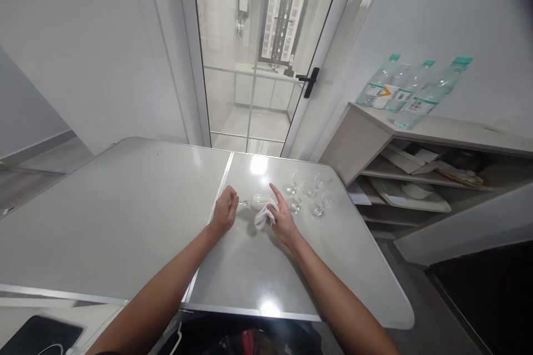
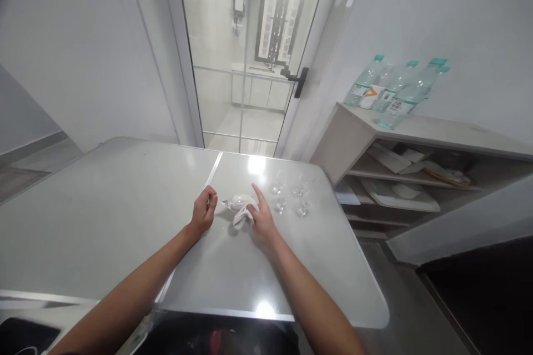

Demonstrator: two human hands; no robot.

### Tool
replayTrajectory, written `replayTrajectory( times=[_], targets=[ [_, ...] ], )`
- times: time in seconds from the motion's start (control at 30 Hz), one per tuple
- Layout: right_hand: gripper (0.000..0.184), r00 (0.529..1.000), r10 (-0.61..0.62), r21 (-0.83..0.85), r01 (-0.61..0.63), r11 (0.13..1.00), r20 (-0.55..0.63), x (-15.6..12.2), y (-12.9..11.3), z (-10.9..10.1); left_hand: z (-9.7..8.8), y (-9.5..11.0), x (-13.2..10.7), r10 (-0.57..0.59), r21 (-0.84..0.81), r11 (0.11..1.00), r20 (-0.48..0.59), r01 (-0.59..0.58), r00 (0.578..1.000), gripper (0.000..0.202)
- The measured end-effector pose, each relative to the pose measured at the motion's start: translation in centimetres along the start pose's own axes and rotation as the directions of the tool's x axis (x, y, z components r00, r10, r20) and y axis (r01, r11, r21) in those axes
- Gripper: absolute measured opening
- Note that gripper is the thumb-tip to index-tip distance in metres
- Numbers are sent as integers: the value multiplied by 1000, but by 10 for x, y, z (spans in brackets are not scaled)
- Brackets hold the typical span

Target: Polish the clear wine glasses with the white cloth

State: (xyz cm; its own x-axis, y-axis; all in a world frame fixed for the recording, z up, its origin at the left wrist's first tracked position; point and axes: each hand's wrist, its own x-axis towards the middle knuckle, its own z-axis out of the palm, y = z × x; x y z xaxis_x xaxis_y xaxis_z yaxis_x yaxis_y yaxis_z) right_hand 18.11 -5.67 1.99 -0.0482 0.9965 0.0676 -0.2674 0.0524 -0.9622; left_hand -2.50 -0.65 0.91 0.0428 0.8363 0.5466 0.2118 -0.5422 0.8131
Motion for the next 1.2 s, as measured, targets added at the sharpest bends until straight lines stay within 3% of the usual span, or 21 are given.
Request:
replayTrajectory(
  times=[0.07,0.13,0.2,0.23,0.3,0.37,0.47,0.57,0.67,0.7,0.77,0.83,0.9,1.0,1.1,1.13,1.2],
  targets=[
    [89,993,-97,-205,109,973,70,-1,1,-4,4,-3,0,-146,-122,982,-21,143,989,28],
    [81,964,-184,-403,248,881,191,-2,4,-7,8,-6,1,-323,-250,916,6,314,946,30],
    [67,931,-234,-505,349,789,279,-2,9,-8,9,-9,2,-413,-304,859,66,413,908,34],
    [61,928,-245,-514,362,778,282,-2,11,-8,8,-9,3,-415,-299,858,77,418,907,34],
    [64,956,-219,-434,284,855,194,1,16,-7,5,-7,3,-332,-253,906,70,338,941,31],
    [76,993,-99,-232,111,966,62,3,18,-5,2,-3,2,-173,-176,967,71,183,982,30],
    [84,999,48,-12,-48,999,3,4,18,-2,2,-1,-1,-77,-87,993,66,83,995,33],
    [79,993,-95,-224,109,968,75,1,16,-2,8,-6,0,-247,-131,962,-33,241,968,34],
    [65,935,-245,-454,341,823,258,-1,18,-2,11,-12,3,-395,-222,899,-41,377,918,37],
    [64,931,-259,-464,354,812,257,-1,20,-2,10,-12,4,-404,-233,892,-24,388,914,37],
    [74,968,-214,-380,250,890,135,1,23,-2,7,-10,4,-348,-203,917,13,343,938,33],
    [84,997,-74,-191,71,979,-6,4,24,-2,5,-6,3,-228,-110,967,34,230,973,29],
    [86,999,24,-77,-25,997,-24,8,23,-2,5,-4,2,-154,-14,988,8,154,988,27],
    [81,993,-106,-270,115,956,49,9,19,-4,10,-7,1,-232,0,973,-85,233,969,31],
    [63,947,-259,-498,320,806,189,6,19,-4,13,-11,2,-338,-57,941,-84,335,937,33],
    [60,944,-265,-514,330,791,198,6,19,-4,12,-11,2,-342,-63,939,-73,338,937,33],
    [66,970,-206,-456,242,857,127,6,22,-4,10,-10,2,-296,-47,955,-59,293,953,30]
  ],
)
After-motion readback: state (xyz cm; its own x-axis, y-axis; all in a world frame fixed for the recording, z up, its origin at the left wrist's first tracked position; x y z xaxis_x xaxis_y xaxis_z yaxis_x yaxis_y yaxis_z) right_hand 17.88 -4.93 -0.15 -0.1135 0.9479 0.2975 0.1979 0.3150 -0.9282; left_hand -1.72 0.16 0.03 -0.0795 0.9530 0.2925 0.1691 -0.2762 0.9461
